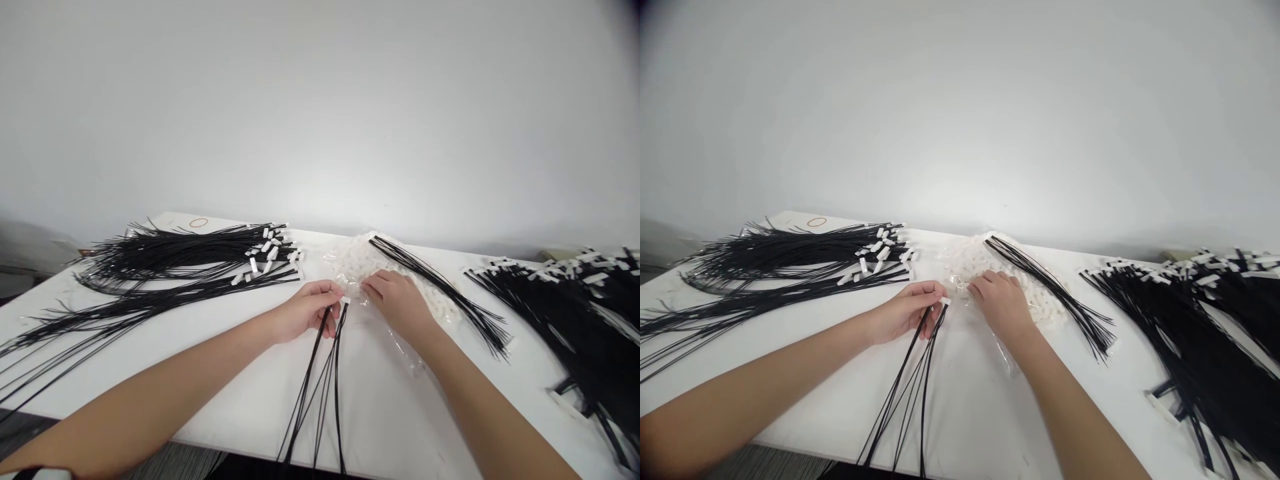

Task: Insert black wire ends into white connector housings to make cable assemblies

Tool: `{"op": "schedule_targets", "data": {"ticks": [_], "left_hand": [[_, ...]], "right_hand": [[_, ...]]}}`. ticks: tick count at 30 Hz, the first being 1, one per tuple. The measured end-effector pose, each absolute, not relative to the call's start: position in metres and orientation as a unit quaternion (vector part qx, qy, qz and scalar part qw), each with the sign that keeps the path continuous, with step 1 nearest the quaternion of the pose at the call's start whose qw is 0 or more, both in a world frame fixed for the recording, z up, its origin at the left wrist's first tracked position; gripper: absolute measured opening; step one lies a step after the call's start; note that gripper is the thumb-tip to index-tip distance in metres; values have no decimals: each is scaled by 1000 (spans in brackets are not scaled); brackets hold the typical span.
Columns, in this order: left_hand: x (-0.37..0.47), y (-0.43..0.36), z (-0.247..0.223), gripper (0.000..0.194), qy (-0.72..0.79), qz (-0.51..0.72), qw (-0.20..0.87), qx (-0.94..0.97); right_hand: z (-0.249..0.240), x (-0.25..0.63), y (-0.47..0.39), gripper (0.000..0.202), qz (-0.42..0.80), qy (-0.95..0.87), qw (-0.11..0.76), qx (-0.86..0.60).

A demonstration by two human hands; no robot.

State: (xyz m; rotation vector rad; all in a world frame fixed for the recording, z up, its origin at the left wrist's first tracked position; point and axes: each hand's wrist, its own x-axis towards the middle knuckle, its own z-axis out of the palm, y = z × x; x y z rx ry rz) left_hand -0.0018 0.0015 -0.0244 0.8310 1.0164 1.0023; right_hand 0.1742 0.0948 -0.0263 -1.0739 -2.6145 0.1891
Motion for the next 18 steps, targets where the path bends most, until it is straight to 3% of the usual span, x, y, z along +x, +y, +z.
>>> {"op": "schedule_targets", "data": {"ticks": [4, 7, 11, 18], "left_hand": [[-3, 3, -28, 9, 456, 454, 683, 346], [-5, 4, -28, 8, 456, 449, 694, 330], [-9, 4, -31, 15, 450, 440, 705, 327], [-6, 1, -25, 15, 454, 433, 705, 332]], "right_hand": [[-15, 176, 87, 28, 98, -879, 260, -388], [-6, 176, 76, 25, 258, -829, 335, -367], [-7, 168, 61, 25, 451, -771, 291, -344], [-16, 159, 54, 26, 467, -771, 262, -344]]}}
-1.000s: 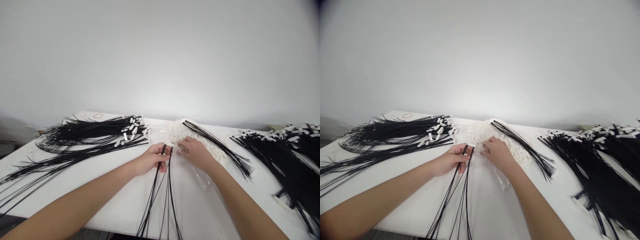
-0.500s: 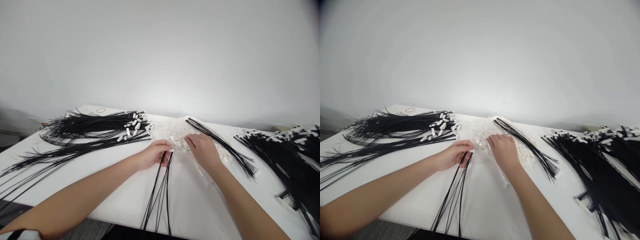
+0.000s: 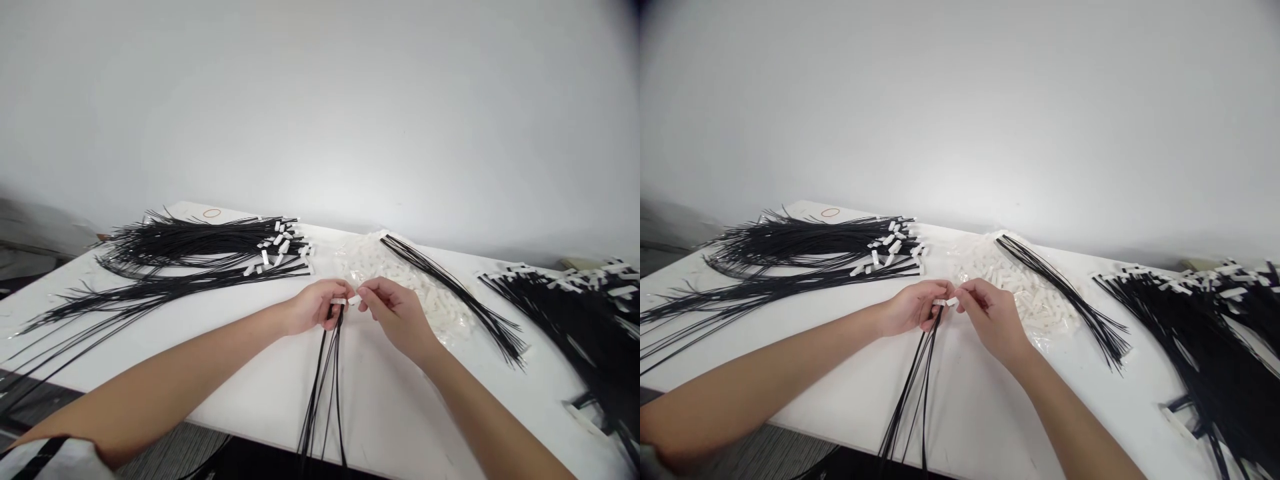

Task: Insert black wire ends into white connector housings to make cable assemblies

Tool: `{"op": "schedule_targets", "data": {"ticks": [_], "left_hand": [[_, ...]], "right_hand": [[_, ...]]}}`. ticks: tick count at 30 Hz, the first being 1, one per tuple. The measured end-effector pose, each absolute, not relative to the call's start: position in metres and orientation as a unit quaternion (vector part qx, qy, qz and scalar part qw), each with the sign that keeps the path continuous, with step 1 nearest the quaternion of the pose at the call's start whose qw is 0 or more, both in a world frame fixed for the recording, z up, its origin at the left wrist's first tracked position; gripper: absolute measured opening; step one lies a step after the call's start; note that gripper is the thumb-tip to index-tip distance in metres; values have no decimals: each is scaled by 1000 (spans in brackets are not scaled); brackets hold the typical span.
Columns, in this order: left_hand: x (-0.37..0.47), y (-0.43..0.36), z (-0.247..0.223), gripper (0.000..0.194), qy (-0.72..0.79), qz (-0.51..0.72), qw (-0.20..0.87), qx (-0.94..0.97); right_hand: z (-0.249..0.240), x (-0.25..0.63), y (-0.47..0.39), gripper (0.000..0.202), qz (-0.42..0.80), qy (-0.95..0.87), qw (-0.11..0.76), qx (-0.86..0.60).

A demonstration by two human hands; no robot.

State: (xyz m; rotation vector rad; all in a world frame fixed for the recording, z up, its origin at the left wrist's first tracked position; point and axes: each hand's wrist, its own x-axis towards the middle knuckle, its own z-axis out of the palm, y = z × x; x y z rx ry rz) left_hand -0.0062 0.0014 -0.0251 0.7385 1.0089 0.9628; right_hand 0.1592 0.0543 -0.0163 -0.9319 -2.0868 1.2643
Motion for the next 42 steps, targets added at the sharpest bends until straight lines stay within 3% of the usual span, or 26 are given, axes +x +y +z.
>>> {"op": "schedule_targets", "data": {"ticks": [5, 18, 23, 28, 32, 42], "left_hand": [[-1, -1, -19, 29, 438, 446, 688, 367], [-3, -2, -22, 20, 440, 471, 676, 357], [-3, -1, -25, 24, 446, 478, 673, 346], [-4, 0, -27, 25, 433, 485, 677, 343], [-3, 0, -27, 25, 427, 495, 678, 336], [-4, 1, -28, 24, 425, 498, 681, 328]], "right_hand": [[-18, 159, 54, 26, 494, -755, 281, -328], [-20, 158, 49, 24, 430, -771, 309, -353], [-23, 158, 48, 21, 336, -824, 320, -325], [-28, 161, 45, 11, 153, -881, 385, -228], [-27, 164, 42, 8, 48, -940, 323, -105], [-28, 163, 40, 11, -6, -944, 325, -56]]}}
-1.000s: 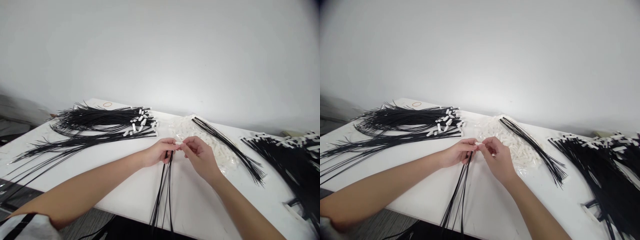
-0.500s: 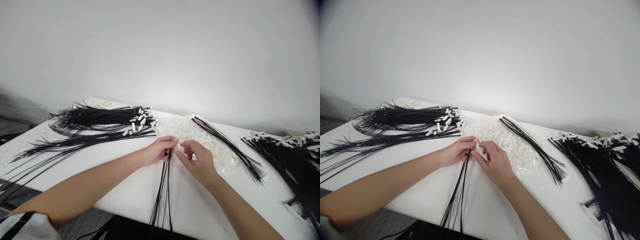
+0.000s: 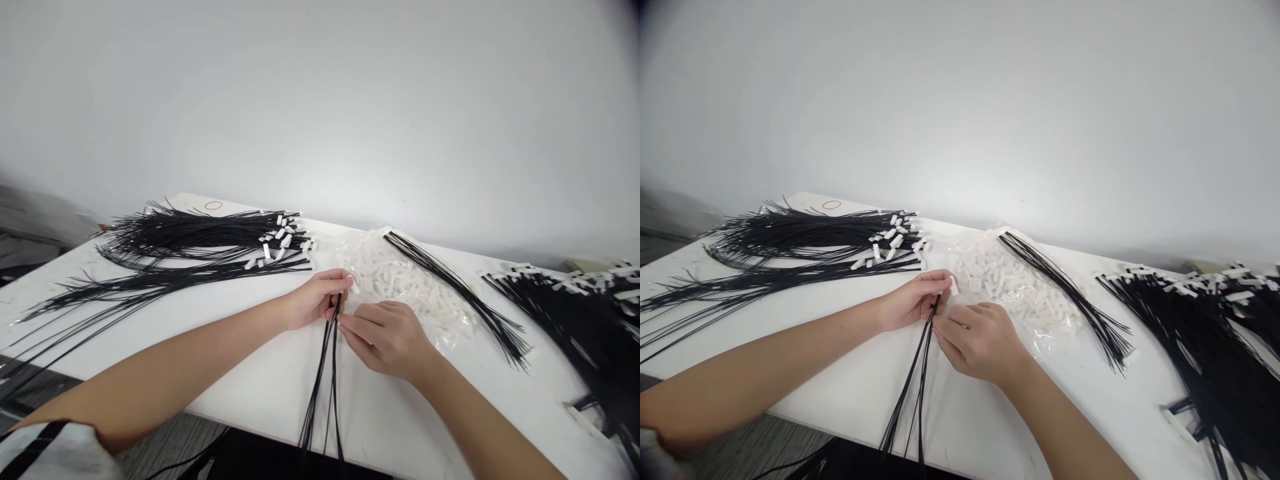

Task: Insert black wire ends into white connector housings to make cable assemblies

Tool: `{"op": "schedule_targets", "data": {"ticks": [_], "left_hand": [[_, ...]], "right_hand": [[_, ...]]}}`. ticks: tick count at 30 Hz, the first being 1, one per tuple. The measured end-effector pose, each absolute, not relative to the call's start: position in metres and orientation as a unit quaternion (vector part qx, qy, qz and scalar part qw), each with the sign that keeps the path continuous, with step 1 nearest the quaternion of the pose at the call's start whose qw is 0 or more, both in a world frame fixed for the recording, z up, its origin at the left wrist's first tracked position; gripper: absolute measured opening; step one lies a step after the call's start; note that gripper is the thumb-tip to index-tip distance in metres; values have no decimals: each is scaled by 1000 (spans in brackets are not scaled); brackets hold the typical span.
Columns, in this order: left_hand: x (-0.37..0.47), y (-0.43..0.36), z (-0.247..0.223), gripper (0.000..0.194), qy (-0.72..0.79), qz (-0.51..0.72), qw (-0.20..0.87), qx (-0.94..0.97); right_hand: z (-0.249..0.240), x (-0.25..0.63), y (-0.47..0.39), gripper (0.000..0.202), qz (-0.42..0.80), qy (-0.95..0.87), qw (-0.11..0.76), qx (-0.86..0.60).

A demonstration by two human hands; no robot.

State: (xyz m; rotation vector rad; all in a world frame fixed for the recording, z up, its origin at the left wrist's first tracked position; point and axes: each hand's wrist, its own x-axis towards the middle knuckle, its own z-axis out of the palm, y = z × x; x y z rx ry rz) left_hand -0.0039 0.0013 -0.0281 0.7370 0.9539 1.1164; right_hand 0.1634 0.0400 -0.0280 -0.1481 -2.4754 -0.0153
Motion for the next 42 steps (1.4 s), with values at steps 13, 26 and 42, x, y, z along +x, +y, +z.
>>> {"op": "schedule_targets", "data": {"ticks": [13, 26, 42], "left_hand": [[-2, 1, -26, 24, 431, 494, 675, 338], [-3, 1, -27, 21, 436, 484, 688, 321], [-6, 3, -29, 22, 445, 477, 687, 321]], "right_hand": [[-30, 164, 40, 20, 0, -957, 288, -35], [-25, 165, 42, 16, -29, -957, 287, -28], [-3, 171, 75, 20, 542, -550, 551, -317]]}}
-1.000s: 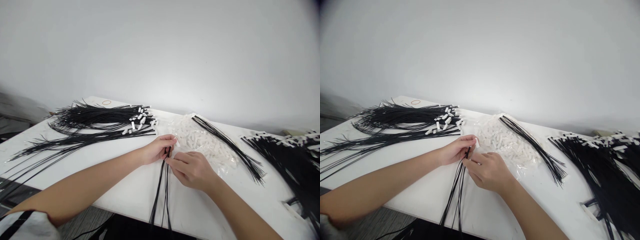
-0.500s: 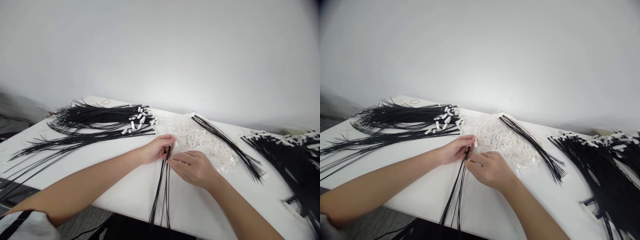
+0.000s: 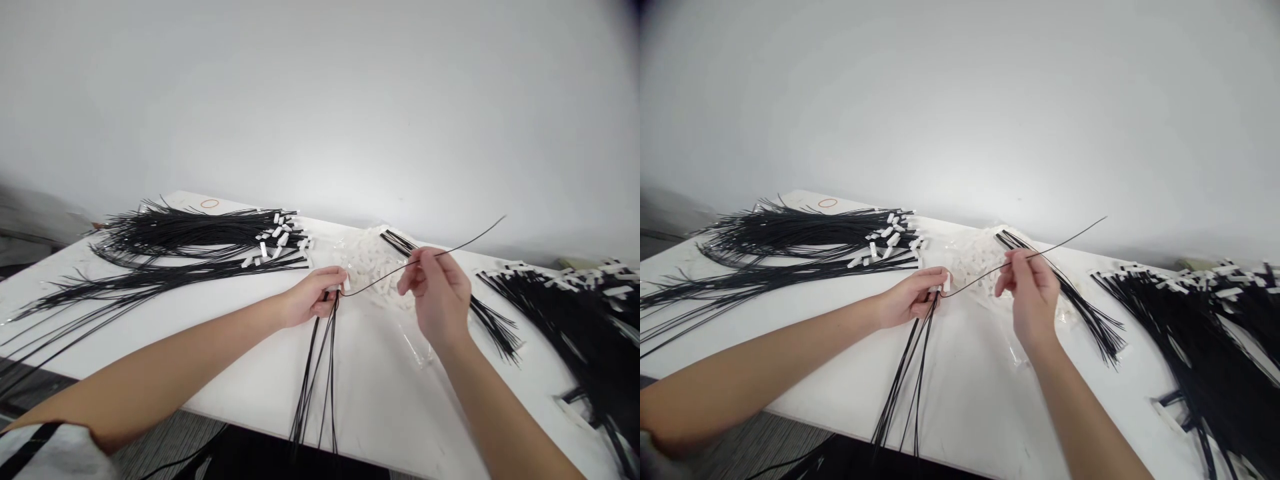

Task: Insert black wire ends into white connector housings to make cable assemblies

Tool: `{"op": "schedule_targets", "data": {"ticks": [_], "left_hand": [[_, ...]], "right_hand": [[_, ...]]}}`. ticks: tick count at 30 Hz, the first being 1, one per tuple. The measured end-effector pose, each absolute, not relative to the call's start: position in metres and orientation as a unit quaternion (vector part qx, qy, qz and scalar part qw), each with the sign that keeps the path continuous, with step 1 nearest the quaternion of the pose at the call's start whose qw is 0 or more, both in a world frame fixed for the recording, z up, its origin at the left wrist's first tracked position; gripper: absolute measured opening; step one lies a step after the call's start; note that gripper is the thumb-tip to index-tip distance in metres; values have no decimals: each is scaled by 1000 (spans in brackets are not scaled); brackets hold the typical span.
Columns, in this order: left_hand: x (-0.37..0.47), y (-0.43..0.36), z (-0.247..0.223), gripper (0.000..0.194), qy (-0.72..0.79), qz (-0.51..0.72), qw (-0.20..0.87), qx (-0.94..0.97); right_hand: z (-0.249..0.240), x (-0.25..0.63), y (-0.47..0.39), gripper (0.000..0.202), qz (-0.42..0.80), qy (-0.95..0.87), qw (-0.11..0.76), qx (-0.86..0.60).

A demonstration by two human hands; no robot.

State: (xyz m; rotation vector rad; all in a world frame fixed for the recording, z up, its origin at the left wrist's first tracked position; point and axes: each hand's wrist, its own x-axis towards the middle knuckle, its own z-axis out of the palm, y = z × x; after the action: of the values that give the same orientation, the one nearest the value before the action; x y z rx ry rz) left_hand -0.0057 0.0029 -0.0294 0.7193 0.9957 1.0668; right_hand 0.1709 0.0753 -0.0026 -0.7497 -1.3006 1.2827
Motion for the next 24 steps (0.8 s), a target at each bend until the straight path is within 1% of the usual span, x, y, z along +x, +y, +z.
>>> {"op": "schedule_targets", "data": {"ticks": [2, 5, 8, 11, 14, 15, 18, 21, 24], "left_hand": [[-5, 2, -29, 23, 443, 475, 686, 327], [-4, 2, -29, 24, 441, 479, 680, 336], [-3, 2, -29, 26, 442, 487, 670, 345], [-3, 1, -29, 26, 442, 489, 663, 356], [-4, 1, -29, 25, 441, 487, 651, 380], [-5, 1, -28, 25, 440, 485, 648, 389], [-5, 0, -28, 24, 438, 481, 643, 404], [-5, 0, -27, 23, 438, 483, 641, 406], [-4, 1, -26, 24, 435, 483, 642, 406]], "right_hand": [[1, 175, 88, 22, 543, -487, 596, -336], [4, 188, 106, 19, 549, -398, 642, -357], [5, 204, 121, 17, 572, -328, 655, -368], [5, 213, 127, 21, 567, -338, 645, -384], [3, 212, 124, 33, 540, -415, 613, -400], [2, 209, 122, 33, 531, -446, 597, -403], [-2, 199, 112, 21, 487, -535, 552, -414], [-3, 192, 98, 18, 397, -643, 496, -427], [-2, 186, 85, 15, 288, -771, 425, -378]]}}
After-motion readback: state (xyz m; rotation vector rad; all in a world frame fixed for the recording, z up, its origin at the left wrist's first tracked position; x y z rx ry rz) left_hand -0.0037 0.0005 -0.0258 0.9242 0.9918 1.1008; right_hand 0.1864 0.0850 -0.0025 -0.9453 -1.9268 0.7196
